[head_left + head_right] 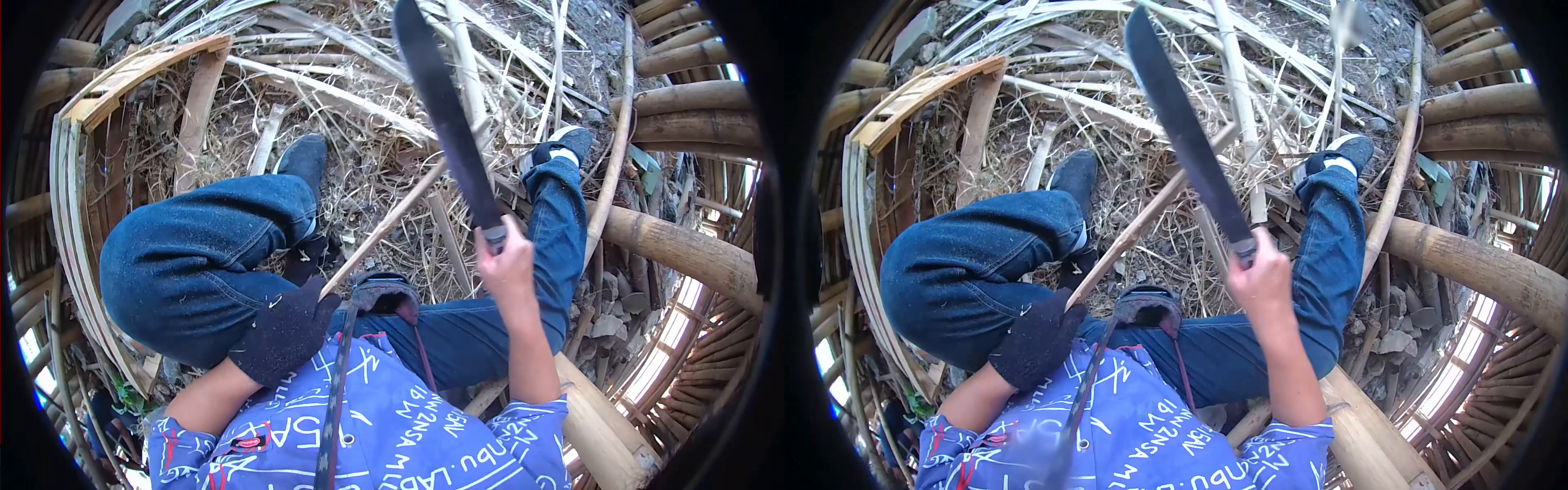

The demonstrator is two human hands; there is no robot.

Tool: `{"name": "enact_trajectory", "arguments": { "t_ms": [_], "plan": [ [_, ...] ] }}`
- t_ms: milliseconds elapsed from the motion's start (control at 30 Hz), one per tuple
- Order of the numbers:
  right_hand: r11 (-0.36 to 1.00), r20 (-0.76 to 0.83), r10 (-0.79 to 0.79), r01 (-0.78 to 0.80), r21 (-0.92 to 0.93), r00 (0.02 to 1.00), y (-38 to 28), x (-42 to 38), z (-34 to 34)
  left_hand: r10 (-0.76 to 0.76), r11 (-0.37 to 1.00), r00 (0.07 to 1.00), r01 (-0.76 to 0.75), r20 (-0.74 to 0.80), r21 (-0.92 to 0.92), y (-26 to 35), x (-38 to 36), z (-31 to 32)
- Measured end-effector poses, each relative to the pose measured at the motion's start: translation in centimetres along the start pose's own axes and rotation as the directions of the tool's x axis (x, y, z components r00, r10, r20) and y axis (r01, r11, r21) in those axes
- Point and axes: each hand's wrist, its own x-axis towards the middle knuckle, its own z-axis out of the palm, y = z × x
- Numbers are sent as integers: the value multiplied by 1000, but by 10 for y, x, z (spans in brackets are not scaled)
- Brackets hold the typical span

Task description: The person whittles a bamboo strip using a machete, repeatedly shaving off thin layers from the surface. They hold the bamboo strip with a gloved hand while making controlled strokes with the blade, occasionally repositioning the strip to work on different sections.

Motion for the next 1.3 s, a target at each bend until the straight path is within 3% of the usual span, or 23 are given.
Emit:
{"name": "enact_trajectory", "arguments": {
  "t_ms": [100, 133, 200, 267, 300, 400, 467, 500, 533, 600, 667, 733, 767, 800, 867, 900, 933, 1000, 1067, 1100, 1167, 1267, 1300],
  "plan": [
    [996, -98, 28, -19, 93, 995, -6, 8, -5, 12, 999, 1000, -12, 16, 30, 3, 2, -2],
    [988, -144, 42, -20, 152, 989, -11, 6, 1, 86, 996, 996, -86, -15, 32, 1, 4, 0],
    [994, -9, 40, -39, 100, 999, -13, -3, 11, 165, 986, 986, -164, -38, 41, 3, 4, 2],
    [997, -16, -2, 3, 75, 1000, -3, -3, 16, -8, 999, 999, 9, -51, 32, 5, 4, 0],
    [998, -31, -15, 17, 66, 999, -1, 3, 9, -21, 999, 999, 23, -36, 43, 4, 4, 0],
    [984, -72, 90, -78, 157, 993, 0, 16, 2, 28, 999, 999, -27, -39, 41, 7, 5, -4],
    [982, -138, -12, 38, 184, 990, 2, 10, 18, 178, 973, 984, -172, -27, 157, 18, 9, -10],
    [989, -12, 84, -82, 126, 996, 2, 7, 17, 194, 964, 980, -182, -44, 194, 10, 7, -6],
    [990, 34, 84, -87, 108, 996, 11, 8, 18, 201, 959, 979, -188, -42, 212, 13, 7, -7],
    [991, -25, 38, -35, 128, 999, 25, 15, 10, -52, 989, 999, 53, -13, 138, 18, 10, -7],
    [957, -14, 129, -121, 263, 992, 22, 17, 10, -39, 989, 999, 38, 7, 144, 18, 12, -7],
    [959, -3, 98, -94, 266, 995, 9, 8, 15, -98, 986, 995, 102, -36, 130, 26, 17, -9],
    [982, 95, 63, -78, 169, 993, 7, 6, 15, 117, 961, 992, -104, -36, 255, 17, 20, -9],
    [990, 147, 69, -85, 109, 987, 11, 5, 18, 126, 957, 991, -113, -34, 266, 15, 18, -8],
    [973, 0, -18, 18, 232, 1000, 22, 9, 23, -16, 991, 994, 30, -108, 129, 19, 17, -6],
    [957, -2, 108, -104, 271, 994, 18, 14, 17, -25, 990, 994, 39, -102, 134, 20, 18, -6],
    [932, 0, 166, -157, 327, 986, 14, 19, 13, 17, 986, 996, -3, -82, 166, 21, 18, -7],
    [960, -29, 156, -145, 241, 987, 4, 15, 16, 64, 979, 996, -51, -61, 199, 18, 14, -9],
    [984, 20, 29, -32, 174, 999, 10, 4, 28, 258, 916, 964, -225, -60, 333, 9, 16, -10],
    [982, 31, 49, -53, 183, 998, 14, 4, 31, 269, 913, 961, -234, -59, 335, 13, 19, -10],
    [966, 16, 112, -112, 235, 994, 13, 11, 21, -36, 991, 995, 48, -98, 128, 22, 17, -8],
    [928, 2, 186, -177, 328, 982, -2, 8, 25, -8, 986, 995, 25, -101, 166, 33, 22, -11],
    [952, 31, 88, -93, 290, 996, -2, 4, 31, -56, 991, 993, 69, -108, 118, 32, 24, -11]
  ]
}}
